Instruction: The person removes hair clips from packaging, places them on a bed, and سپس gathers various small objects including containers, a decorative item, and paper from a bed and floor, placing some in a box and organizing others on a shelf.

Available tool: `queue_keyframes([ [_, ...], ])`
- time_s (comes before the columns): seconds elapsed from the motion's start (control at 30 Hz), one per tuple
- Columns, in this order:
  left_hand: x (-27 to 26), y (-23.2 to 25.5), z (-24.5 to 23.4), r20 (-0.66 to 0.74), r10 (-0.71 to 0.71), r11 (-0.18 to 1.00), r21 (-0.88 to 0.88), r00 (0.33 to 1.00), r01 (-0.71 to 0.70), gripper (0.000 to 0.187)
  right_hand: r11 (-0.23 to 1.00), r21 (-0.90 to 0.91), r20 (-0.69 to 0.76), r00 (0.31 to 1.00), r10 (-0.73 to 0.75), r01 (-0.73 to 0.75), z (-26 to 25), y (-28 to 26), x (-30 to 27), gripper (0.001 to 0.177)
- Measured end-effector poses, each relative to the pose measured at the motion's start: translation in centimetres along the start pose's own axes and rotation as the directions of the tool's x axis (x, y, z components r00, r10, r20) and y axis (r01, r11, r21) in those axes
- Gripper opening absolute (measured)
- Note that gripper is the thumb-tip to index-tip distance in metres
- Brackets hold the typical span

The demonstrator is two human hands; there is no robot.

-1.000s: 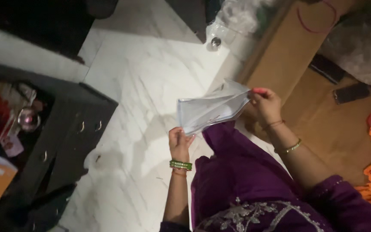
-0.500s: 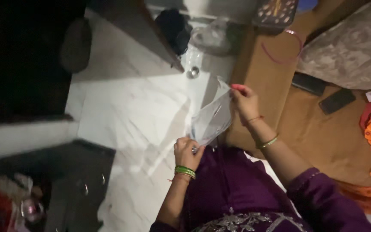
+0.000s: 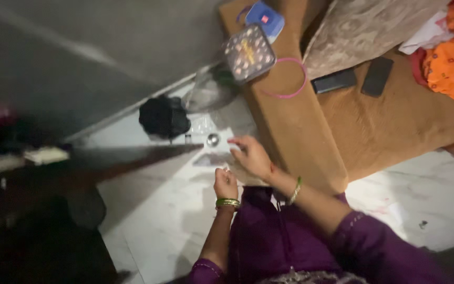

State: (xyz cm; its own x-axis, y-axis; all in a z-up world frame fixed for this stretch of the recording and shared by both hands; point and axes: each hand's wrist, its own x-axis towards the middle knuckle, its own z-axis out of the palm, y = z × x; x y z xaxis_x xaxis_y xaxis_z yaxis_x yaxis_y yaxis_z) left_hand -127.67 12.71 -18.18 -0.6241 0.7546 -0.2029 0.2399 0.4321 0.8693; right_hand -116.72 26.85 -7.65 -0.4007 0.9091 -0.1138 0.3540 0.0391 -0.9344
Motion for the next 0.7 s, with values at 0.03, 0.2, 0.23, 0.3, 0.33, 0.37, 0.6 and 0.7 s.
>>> queue_keyframes([
  [0.03,1.3,-0.2,0.1,0.014,-0.049,0.999,0.022,0.999,0.048,0.018,0.999,-0.026,0.003,0.999,0.034,-0.034,-0.2,0.0,-0.7,0.029],
  [0.2,9.0,-2.1,2.6,0.005,-0.074,0.987,0.142,0.997,0.073,0.023,0.988,-0.030,-0.084,0.985,0.150,-0.153,-0.8,2.2,-2.8,0.029],
  [0.23,10.5,-2.7,3.2,0.021,-0.068,0.994,0.093,0.997,0.065,0.022,0.977,-0.014,-0.079,0.974,0.212,-0.214,-1.0,2.8,-3.3,0.029],
  [0.3,13.3,-2.9,4.2,0.038,0.021,0.996,0.087,0.999,-0.025,0.026,0.943,0.076,-0.098,0.939,0.330,-0.323,-1.1,3.5,-4.2,0.029],
  [0.33,14.5,-2.8,4.8,0.042,0.106,0.986,0.128,0.993,-0.111,0.030,0.918,0.151,-0.119,0.915,0.384,-0.366,-0.9,3.7,-4.6,0.029],
  [0.37,15.7,-2.5,5.6,0.132,0.106,0.994,0.014,0.986,-0.109,0.032,0.887,0.229,-0.131,0.891,0.435,-0.400,-0.6,4.0,-4.7,0.028],
  [0.6,13.6,0.7,8.1,0.592,-0.014,0.993,0.105,0.806,-0.059,0.080,0.920,0.215,-0.248,0.893,0.376,-0.328,-0.9,6.8,-6.5,0.028],
  [0.7,9.0,2.6,7.8,0.614,0.153,0.923,0.190,0.774,-0.333,0.080,0.930,0.184,-0.275,0.892,0.359,-0.318,-2.1,7.0,-7.9,0.029],
])
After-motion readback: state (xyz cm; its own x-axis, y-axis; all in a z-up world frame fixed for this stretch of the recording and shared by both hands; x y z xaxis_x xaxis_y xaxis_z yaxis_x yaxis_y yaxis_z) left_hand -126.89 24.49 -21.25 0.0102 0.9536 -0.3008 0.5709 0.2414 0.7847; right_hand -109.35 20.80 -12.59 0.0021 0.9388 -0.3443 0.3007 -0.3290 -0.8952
